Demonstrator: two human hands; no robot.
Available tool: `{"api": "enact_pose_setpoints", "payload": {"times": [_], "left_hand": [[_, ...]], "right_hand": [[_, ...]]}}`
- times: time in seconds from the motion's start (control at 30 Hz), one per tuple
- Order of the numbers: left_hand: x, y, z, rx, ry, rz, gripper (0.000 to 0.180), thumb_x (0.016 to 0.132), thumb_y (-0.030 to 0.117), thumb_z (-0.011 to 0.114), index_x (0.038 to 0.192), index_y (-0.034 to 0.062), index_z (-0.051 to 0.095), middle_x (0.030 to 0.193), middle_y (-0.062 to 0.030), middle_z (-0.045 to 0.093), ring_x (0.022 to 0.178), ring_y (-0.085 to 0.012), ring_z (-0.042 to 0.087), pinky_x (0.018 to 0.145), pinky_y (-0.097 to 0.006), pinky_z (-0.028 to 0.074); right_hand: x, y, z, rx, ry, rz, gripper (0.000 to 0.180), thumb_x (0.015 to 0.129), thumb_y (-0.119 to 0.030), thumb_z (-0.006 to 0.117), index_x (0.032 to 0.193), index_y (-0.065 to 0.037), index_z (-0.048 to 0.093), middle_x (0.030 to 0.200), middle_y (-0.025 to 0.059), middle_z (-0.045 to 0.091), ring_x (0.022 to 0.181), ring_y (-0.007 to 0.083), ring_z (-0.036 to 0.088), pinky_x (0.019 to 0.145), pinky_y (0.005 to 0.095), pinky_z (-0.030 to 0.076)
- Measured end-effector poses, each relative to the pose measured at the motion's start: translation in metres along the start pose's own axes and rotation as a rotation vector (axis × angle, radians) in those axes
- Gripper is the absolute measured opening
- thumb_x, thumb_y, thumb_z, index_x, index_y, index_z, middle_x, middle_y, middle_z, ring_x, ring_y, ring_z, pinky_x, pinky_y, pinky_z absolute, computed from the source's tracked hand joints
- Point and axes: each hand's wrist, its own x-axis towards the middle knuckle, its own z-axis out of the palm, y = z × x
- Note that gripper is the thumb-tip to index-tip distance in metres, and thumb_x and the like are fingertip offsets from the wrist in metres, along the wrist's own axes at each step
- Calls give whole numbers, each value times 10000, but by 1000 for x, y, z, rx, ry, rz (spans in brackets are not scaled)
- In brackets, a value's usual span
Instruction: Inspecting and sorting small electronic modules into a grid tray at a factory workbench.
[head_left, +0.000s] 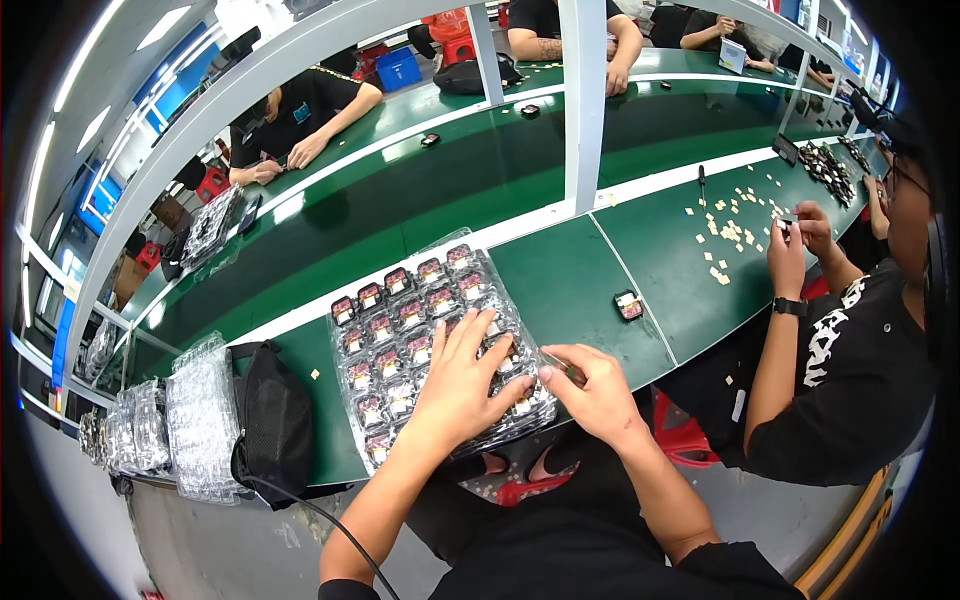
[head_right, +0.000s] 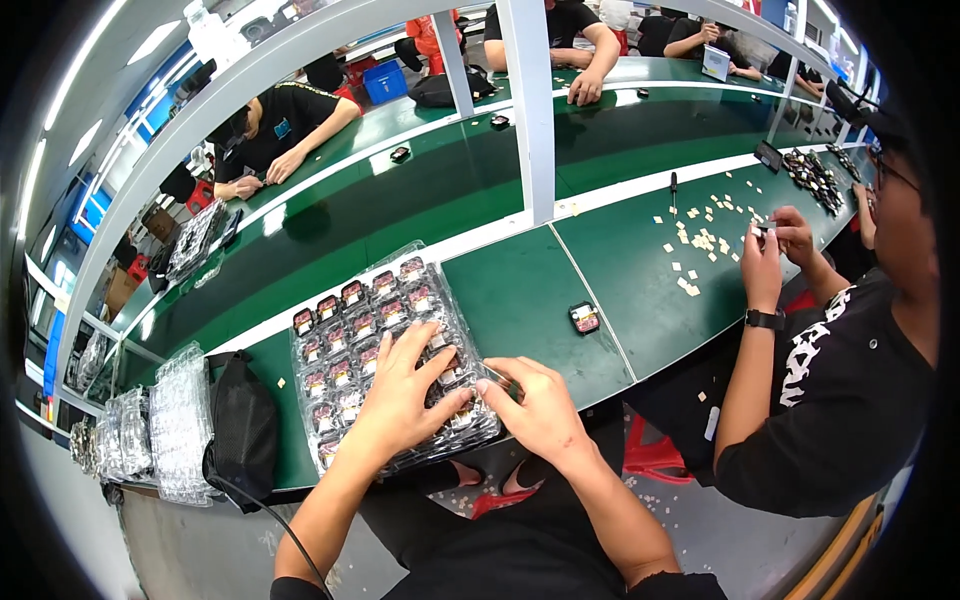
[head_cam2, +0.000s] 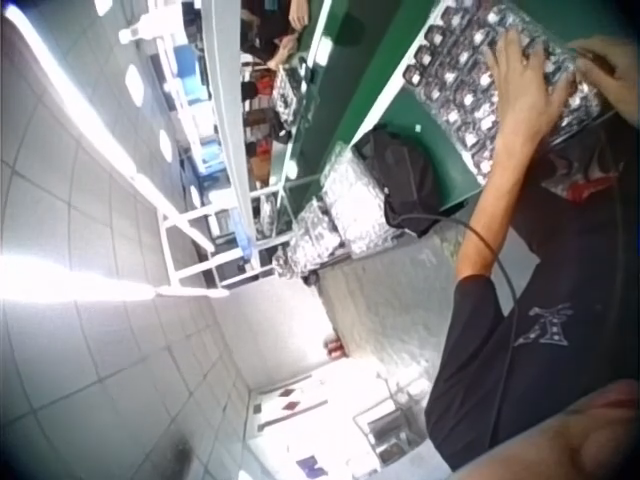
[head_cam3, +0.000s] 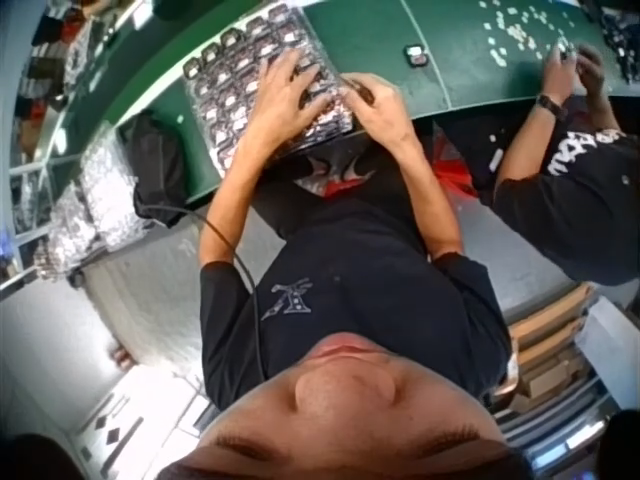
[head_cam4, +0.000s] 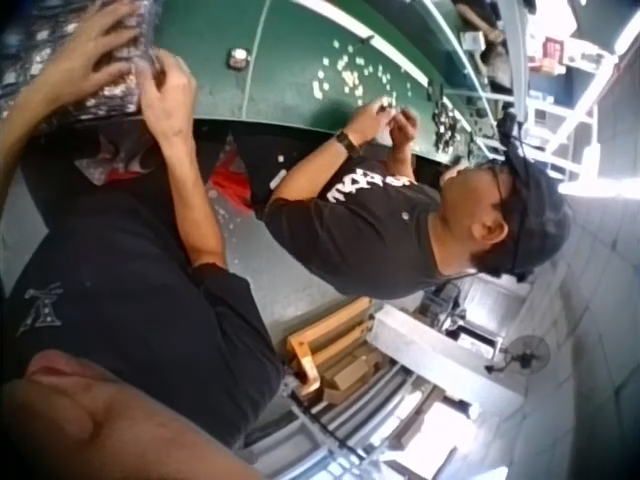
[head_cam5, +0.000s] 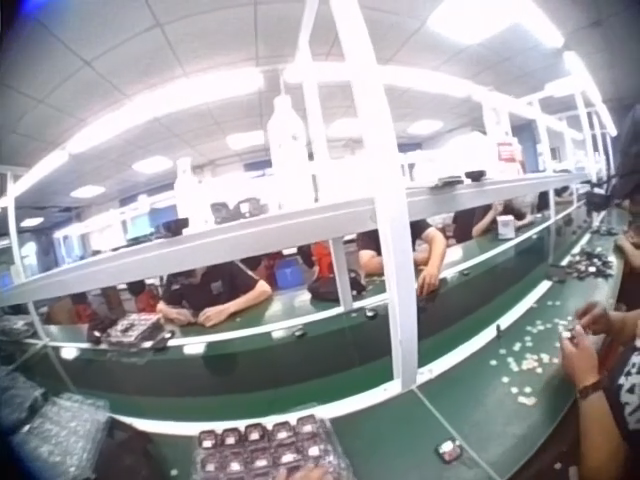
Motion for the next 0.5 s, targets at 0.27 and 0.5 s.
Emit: {"api": "enact_pose_setpoints", "payload": {"times": [0.27, 0.5], "left_hand": [[-24, 46, -32, -107, 122, 48, 580, 817, 272, 851, 1332, 86, 661, 1484, -195, 520, 1435, -457, 431, 1199, -649, 259], [-46, 80, -20, -389, 249, 96, 457, 798, 165, 840, 1209, 8, 715, 1309, -224, 643, 1256, -425, 615, 1096, -519, 464]], "right_hand": [[19, 49, -52, -718, 505, 71, 351, 912, -277, 766, 1203, -97, 688, 1212, 137, 628, 843, 389, 717, 751, 491, 568], [18, 73, -57, -450, 471, -19, 246, 887, -187, 788, 1064, -28, 723, 1102, 127, 691, 800, 335, 711, 723, 426, 553]]}}
